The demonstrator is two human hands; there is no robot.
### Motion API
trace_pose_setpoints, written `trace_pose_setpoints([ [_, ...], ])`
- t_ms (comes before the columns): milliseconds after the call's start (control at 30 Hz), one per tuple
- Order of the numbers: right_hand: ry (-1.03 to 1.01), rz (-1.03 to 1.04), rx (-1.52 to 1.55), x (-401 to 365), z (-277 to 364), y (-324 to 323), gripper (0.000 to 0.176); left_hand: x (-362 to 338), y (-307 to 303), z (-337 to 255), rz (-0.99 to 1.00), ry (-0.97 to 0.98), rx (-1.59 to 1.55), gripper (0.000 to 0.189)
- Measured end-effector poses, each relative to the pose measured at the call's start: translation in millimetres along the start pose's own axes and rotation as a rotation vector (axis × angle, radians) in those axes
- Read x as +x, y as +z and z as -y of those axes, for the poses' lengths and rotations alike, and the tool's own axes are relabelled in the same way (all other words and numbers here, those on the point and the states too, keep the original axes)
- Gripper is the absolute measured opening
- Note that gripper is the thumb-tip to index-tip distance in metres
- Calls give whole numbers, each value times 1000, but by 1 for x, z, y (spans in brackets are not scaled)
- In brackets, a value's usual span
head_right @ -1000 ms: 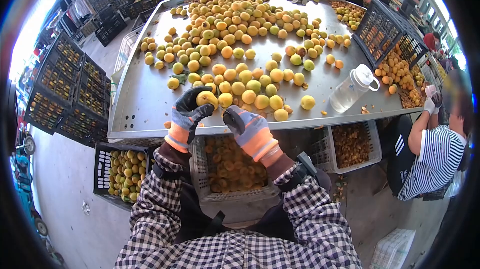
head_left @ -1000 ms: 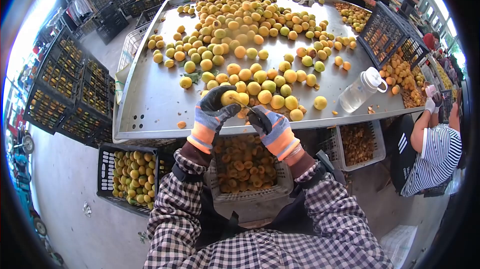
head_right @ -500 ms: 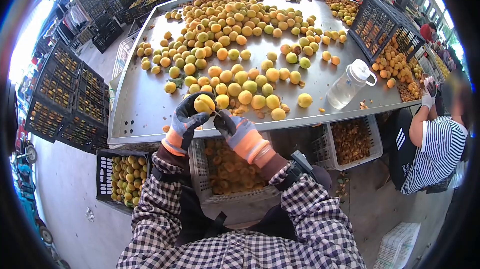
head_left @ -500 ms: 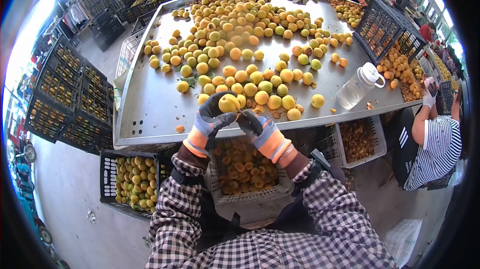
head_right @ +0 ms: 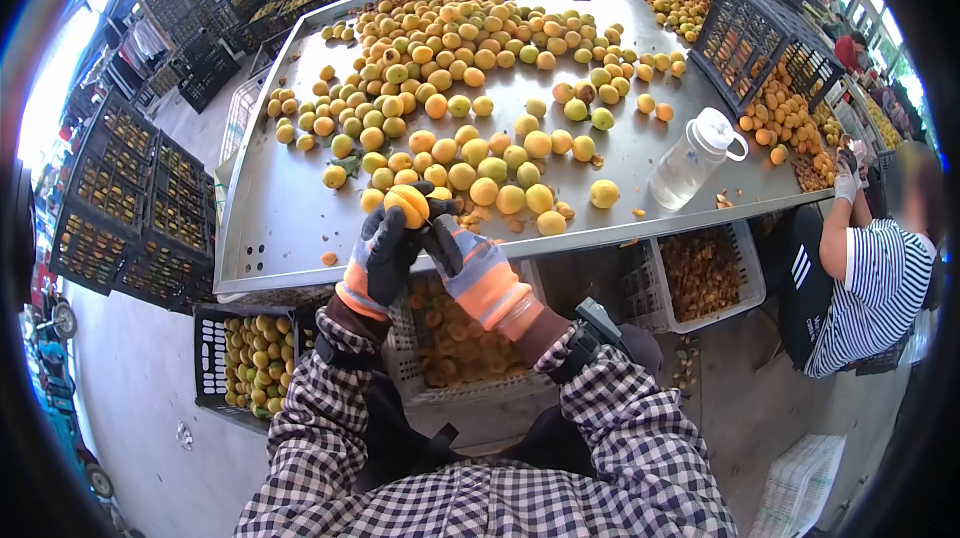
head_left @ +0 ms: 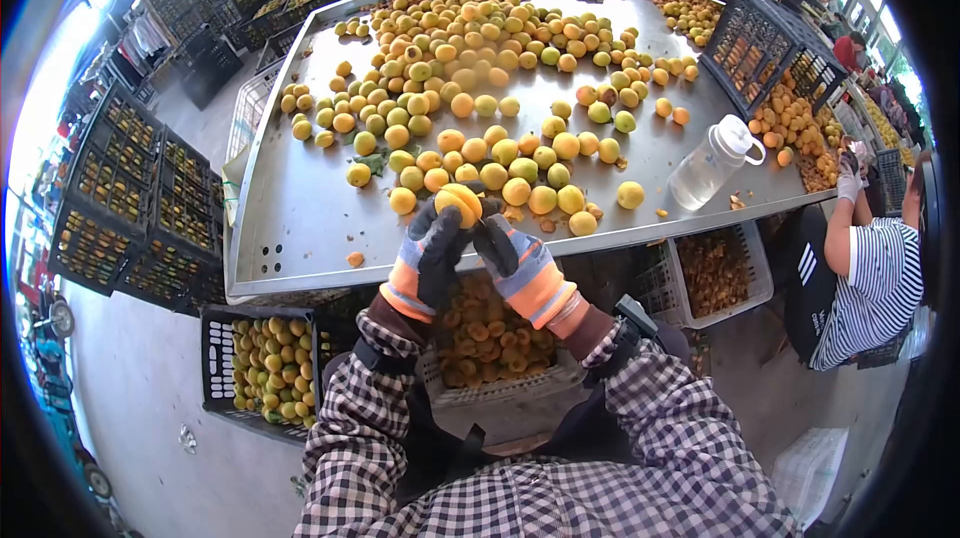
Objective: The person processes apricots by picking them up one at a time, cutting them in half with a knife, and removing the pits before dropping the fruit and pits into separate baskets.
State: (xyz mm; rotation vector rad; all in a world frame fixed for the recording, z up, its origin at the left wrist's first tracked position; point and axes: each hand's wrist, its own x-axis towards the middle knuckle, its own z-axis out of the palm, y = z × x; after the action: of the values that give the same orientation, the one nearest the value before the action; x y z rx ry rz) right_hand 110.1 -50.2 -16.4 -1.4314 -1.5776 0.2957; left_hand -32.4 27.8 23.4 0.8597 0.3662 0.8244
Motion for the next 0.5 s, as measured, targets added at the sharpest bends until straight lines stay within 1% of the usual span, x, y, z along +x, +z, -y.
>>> trace_pose_setpoints([
  [67,-16,59,-21,1,7,-13,25,7,-7,-14,146,97,354,58],
  [100,-20,68,-21,2,12,-18,25,9,-8,-18,137,101,350,58],
  [167,-1,172,-20,2,19,-25,28,10,-5,-30,211,171,543,61],
  [200,2,173,-20,1,16,-21,28,8,-3,-32,201,184,567,60],
  [233,-25,121,-21,-2,12,-13,28,6,1,-26,204,180,567,60],
  [267,-51,67,-22,-2,10,-6,29,3,10,-15,115,176,393,59],
  [300,-48,62,-22,-2,12,-1,29,0,16,-8,27,171,220,58],
  [333,-53,1,26,1,14,4,30,-2,17,-4,31,169,221,58],
  [367,-61,-57,72,2,14,6,31,-3,15,3,10,116,135,57],
  [433,-62,-27,24,1,6,8,32,-4,14,10,-36,8,-35,57],
  [467,-60,-20,38,1,4,7,31,-5,20,0,70,-27,-64,54],
  [500,-58,-12,52,1,1,5,31,0,11,-2,72,-26,-65,54],
])
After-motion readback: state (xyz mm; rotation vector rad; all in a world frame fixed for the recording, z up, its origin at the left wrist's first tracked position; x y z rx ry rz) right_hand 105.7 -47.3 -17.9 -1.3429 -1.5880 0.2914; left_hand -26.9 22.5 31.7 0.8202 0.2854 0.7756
